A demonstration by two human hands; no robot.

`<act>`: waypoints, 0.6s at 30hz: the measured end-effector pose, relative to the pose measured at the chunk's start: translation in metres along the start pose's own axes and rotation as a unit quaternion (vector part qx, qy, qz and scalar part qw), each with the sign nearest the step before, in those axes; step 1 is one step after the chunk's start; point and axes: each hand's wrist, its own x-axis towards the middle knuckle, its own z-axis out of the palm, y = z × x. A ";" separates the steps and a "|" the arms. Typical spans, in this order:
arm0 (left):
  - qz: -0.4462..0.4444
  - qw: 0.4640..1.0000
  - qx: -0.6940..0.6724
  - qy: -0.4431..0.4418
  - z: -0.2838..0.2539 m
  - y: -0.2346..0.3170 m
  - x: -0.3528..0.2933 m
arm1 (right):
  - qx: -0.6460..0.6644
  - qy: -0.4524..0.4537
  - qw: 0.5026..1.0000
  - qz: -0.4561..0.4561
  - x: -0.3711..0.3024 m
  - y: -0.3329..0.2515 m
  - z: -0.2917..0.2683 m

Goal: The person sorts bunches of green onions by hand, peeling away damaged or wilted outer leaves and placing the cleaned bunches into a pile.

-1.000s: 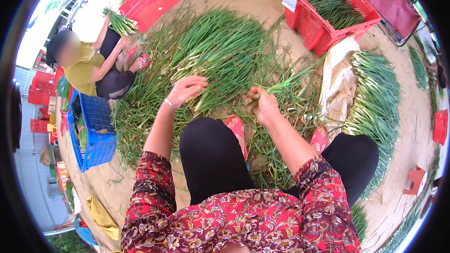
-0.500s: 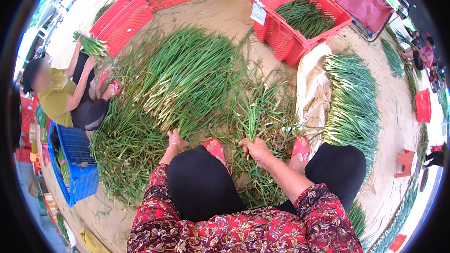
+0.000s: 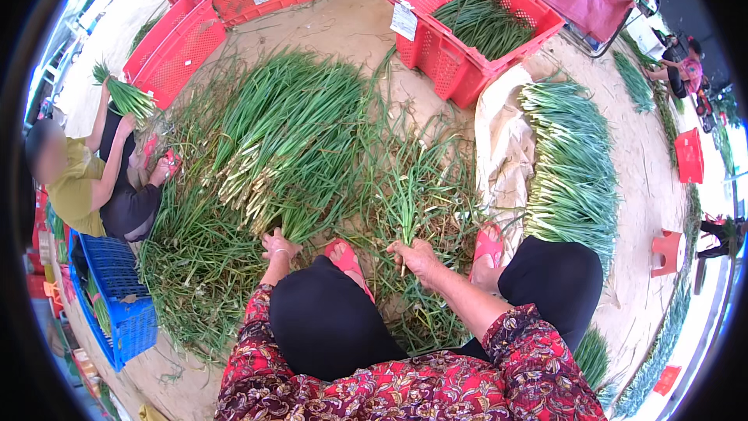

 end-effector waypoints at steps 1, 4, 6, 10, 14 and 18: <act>0.002 1.000 -0.002 0.005 0.005 0.002 0.000 | 0.001 0.006 1.000 0.004 0.000 0.002 -0.001; 0.091 0.989 -0.110 0.034 0.042 -0.019 0.023 | -0.012 0.006 1.000 -0.004 0.004 0.000 0.004; 0.083 0.989 -0.123 0.024 0.045 -0.013 0.021 | -0.011 0.006 1.000 -0.012 0.005 0.000 0.005; 0.093 0.983 -0.161 -0.008 0.026 0.003 -0.003 | -0.005 0.001 1.000 0.000 0.015 0.005 0.007; 0.174 0.940 -0.287 -0.058 0.031 -0.009 0.007 | 0.014 -0.047 0.998 0.050 0.039 0.002 0.031; 0.194 0.910 -0.342 -0.130 -0.004 0.016 -0.033 | 0.127 -0.060 0.984 0.113 0.078 0.019 0.067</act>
